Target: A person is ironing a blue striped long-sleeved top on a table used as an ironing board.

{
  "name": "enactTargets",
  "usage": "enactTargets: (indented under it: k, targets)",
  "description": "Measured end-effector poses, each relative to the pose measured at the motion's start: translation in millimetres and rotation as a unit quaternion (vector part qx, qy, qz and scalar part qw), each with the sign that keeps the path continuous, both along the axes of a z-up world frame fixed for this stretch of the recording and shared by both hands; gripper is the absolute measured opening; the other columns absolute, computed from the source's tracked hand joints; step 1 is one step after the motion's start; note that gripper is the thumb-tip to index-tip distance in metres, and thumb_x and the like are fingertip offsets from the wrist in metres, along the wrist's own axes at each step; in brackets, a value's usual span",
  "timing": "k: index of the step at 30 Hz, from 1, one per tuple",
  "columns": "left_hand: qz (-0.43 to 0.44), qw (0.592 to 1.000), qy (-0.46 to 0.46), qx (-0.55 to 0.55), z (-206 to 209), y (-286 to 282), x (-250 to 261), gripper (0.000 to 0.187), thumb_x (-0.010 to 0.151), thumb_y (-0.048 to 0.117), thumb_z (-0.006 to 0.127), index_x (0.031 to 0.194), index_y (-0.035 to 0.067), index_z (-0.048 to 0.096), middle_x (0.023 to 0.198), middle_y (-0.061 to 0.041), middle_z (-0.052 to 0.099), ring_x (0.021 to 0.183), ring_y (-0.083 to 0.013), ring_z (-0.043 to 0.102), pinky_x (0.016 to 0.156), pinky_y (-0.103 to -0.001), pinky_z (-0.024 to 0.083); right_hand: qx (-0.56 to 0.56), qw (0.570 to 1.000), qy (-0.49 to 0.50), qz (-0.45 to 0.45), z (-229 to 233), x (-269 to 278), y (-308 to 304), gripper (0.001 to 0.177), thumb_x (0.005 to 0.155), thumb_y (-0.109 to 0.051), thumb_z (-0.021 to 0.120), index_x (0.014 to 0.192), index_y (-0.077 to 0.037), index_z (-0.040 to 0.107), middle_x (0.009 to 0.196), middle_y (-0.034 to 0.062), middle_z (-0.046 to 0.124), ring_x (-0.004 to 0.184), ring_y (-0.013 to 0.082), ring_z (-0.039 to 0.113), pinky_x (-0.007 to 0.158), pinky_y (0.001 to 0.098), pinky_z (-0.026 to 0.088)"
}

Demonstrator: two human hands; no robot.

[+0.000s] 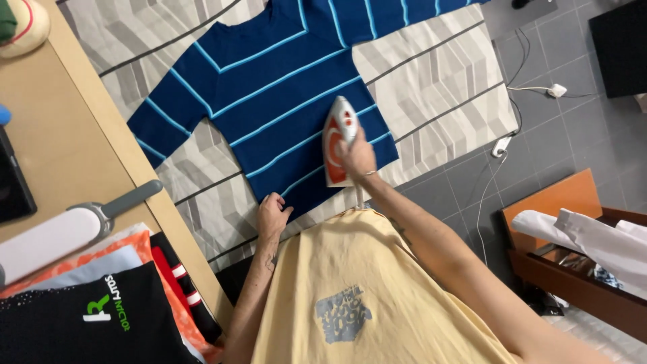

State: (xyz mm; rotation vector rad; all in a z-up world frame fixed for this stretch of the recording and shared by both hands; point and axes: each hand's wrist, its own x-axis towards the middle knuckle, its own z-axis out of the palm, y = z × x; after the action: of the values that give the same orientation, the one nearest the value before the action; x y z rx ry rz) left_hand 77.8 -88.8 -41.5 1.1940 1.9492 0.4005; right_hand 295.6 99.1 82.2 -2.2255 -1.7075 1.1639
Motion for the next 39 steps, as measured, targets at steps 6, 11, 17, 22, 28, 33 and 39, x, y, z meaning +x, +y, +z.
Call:
enactTargets:
  k: [6, 11, 17, 22, 28, 33, 39]
  targets:
    - [-0.008, 1.0, 0.025, 0.008, -7, -1, 0, 0.035, 0.07, 0.024, 0.09, 0.088, 0.017, 0.06, 0.078, 0.0, 0.06, 0.088, -0.0252, 0.07, 0.079, -0.039, 0.058, -0.015, 0.998, -0.01, -0.055, -2, 63, 1, 0.055, 0.095, -0.044, 0.064, 0.143, -0.026, 0.045, 0.121, 0.0235, 0.07, 0.116, 0.0406, 0.067, 0.099, 0.0534, 0.055]
    - [-0.01, 0.999, 0.029, -0.027, -18, 2, 1, 0.031, 0.072, 0.021, 0.089, 0.087, 0.012, 0.063, 0.079, -0.005, 0.066, 0.09, -0.0288, 0.072, 0.079, -0.041, 0.06, -0.057, 0.998, -0.007, -0.017, 63, 63, -8, 0.053, 0.096, -0.042, 0.064, 0.143, -0.025, 0.047, 0.124, 0.0255, 0.068, 0.119, 0.0434, 0.065, 0.104, 0.0557, 0.052]
    - [-0.062, 0.98, -0.042, -0.183, 27, 56, 2, 0.04, 0.084, 0.05, 0.073, 0.082, 0.01, 0.077, 0.059, -0.001, 0.074, 0.061, -0.0155, 0.076, 0.057, -0.029, 0.059, -0.056, 0.998, -0.01, 0.022, 6, 95, 14, 0.053, 0.09, -0.039, 0.072, 0.141, -0.033, 0.057, 0.112, 0.0224, 0.073, 0.087, 0.0365, 0.076, 0.091, 0.0453, 0.059]
    - [0.028, 0.954, -0.18, -0.238, 21, 74, -5, 0.05, 0.084, 0.051, 0.072, 0.083, 0.002, 0.078, 0.072, -0.015, 0.077, 0.057, -0.0182, 0.073, 0.05, -0.024, 0.058, -0.048, 0.998, -0.002, 0.041, 14, 54, 40, 0.058, 0.089, -0.041, 0.076, 0.143, -0.036, 0.056, 0.124, 0.0185, 0.071, 0.118, 0.039, 0.067, 0.103, 0.0517, 0.054]
    - [0.083, 0.946, -0.223, -0.22, -5, 69, -5, 0.051, 0.081, 0.048, 0.079, 0.083, -0.003, 0.078, 0.069, -0.02, 0.075, 0.045, -0.0173, 0.067, 0.039, -0.022, 0.054, -0.025, 0.996, 0.01, 0.087, -5, 6, 81, 0.054, 0.092, -0.043, 0.072, 0.142, -0.033, 0.055, 0.125, 0.0201, 0.07, 0.12, 0.0398, 0.066, 0.106, 0.0508, 0.053]
    - [0.105, 0.942, -0.227, -0.223, 15, 72, -3, 0.052, 0.084, 0.05, 0.078, 0.081, -0.002, 0.078, 0.066, -0.02, 0.074, 0.044, -0.0175, 0.067, 0.038, -0.022, 0.054, 0.006, 0.996, 0.019, 0.091, -10, -10, 123, 0.054, 0.092, -0.039, 0.072, 0.142, -0.029, 0.053, 0.125, 0.0216, 0.07, 0.12, 0.041, 0.066, 0.105, 0.0523, 0.053]
    - [0.093, 0.94, -0.226, -0.239, 4, 72, -3, 0.048, 0.086, 0.045, 0.076, 0.078, -0.002, 0.077, 0.067, -0.02, 0.075, 0.045, -0.0217, 0.069, 0.039, -0.025, 0.055, 0.028, 0.991, 0.012, 0.128, -20, -31, 188, 0.053, 0.094, -0.042, 0.068, 0.141, -0.023, 0.05, 0.122, 0.0253, 0.07, 0.119, 0.0436, 0.066, 0.104, 0.0525, 0.054]
